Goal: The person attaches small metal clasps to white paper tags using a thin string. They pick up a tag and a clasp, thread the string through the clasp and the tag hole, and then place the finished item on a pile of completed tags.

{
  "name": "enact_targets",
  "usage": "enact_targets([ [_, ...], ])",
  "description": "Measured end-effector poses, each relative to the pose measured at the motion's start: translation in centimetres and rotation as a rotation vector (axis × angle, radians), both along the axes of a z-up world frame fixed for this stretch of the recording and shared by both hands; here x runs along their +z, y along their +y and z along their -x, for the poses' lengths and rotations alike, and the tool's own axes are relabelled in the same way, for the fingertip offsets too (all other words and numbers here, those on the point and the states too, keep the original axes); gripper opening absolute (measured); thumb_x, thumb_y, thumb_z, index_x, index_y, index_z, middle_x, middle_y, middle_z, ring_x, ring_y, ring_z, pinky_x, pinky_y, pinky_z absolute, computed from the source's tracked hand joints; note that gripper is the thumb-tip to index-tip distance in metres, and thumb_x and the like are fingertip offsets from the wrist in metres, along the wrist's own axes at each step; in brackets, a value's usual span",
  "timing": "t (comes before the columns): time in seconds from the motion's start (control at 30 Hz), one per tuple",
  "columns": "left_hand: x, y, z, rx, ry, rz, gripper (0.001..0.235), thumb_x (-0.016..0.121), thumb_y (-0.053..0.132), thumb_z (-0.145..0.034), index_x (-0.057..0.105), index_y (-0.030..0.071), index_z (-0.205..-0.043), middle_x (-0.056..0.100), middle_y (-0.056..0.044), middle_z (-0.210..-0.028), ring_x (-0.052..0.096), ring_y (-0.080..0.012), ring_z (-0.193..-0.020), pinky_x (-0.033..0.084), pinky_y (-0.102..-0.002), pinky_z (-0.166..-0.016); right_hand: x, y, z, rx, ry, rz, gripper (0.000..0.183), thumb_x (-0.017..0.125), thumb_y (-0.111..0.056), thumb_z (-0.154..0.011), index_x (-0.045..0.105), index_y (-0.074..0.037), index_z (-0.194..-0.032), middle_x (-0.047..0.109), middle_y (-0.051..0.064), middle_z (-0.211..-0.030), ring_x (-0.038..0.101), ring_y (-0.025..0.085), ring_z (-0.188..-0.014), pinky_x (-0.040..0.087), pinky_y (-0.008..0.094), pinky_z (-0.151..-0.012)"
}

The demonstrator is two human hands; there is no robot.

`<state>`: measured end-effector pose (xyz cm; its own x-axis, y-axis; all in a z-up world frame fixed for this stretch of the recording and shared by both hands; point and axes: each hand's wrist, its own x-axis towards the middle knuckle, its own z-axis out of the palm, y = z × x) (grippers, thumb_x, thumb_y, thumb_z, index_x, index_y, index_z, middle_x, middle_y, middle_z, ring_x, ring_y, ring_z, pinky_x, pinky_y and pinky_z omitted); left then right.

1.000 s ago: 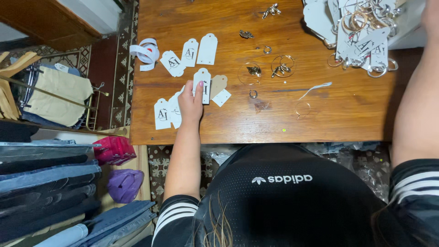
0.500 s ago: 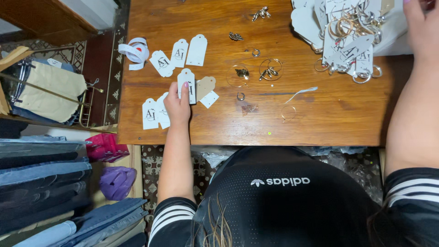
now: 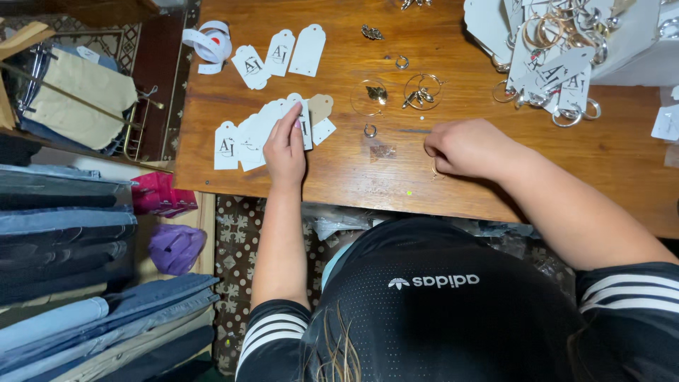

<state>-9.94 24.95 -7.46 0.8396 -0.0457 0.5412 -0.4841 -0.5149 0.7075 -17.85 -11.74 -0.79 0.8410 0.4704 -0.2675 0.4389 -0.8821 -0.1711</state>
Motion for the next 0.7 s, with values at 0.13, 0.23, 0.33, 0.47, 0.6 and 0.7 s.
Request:
enact_targets([
  [0.13,0.1,0.0,0.0,0.061,-0.014,0.02,0.034,0.057,0.016,-0.117,0.07,0.021,-0.147,0.078,-0.005,-0.122,0.074,-0.0234,-0.116,0.058,-0.044,-0.108,-1.3,0.2,-0.4,-0.024,-0.054,0.119,0.025,0.066,-0.039,-0.084,0.073,-0.018,-0.096,0.075,0.005,-0.092,0.079,0.031,-0.097,0.064,0.048,-0.083],
  [0.23,-0.4,0.4,-0.2,0.055,-0.004,0.03,0.036,0.061,0.014,-0.114,0.069,0.022,-0.149,0.076,-0.005,-0.125,0.073,-0.025,-0.121,0.056,-0.045,-0.111,-0.9,0.2,-0.2,-0.066,-0.039,0.133,0.025,0.066,-0.043,-0.081,0.074,-0.023,-0.092,0.075,0.0,-0.088,0.08,0.027,-0.096,0.064,0.045,-0.082],
  [0.33,-0.4,0.6,-0.4,0.034,0.012,0.029,0.037,0.064,0.014,-0.113,0.07,0.023,-0.148,0.076,-0.004,-0.126,0.073,-0.0256,-0.123,0.056,-0.046,-0.112,-0.1,-0.2,-0.4,-0.202,0.009,0.068,0.025,0.067,-0.048,-0.083,0.075,-0.027,-0.094,0.078,-0.002,-0.088,0.081,0.027,-0.097,0.064,0.043,-0.085],
  [0.47,-0.1,0.7,-0.2,-0.008,0.066,0.059,0.035,0.064,0.014,-0.112,0.071,0.023,-0.146,0.077,-0.003,-0.128,0.073,-0.0252,-0.125,0.056,-0.046,-0.113,-2.8,-1.6,-1.5,-0.435,0.037,-0.198,0.024,0.075,-0.043,-0.089,0.076,-0.023,-0.101,0.082,-0.001,-0.09,0.082,0.028,-0.098,0.063,0.046,-0.086],
  [0.6,-0.6,1.0,-0.5,-0.044,0.076,0.063,0.035,0.065,0.014,-0.112,0.071,0.023,-0.145,0.077,-0.004,-0.129,0.073,-0.0267,-0.127,0.055,-0.047,-0.113,-2.2,-1.7,-2.9,-0.52,0.036,-0.352,0.02,0.076,-0.034,-0.094,0.078,-0.022,-0.111,0.084,-0.002,-0.096,0.081,0.026,-0.1,0.061,0.044,-0.09],
  [0.7,0.1,1.1,-0.3,-0.066,0.117,0.085,0.038,0.066,0.012,-0.112,0.07,0.024,-0.147,0.075,-0.003,-0.137,0.073,-0.0247,-0.129,0.058,-0.044,-0.112,-2.7,-2.3,-4.5,-0.643,0.084,-0.896,0.029,0.074,-0.006,-0.104,0.073,-0.007,-0.133,0.082,0.01,-0.101,0.073,0.014,-0.078,0.062,0.031,-0.078],
])
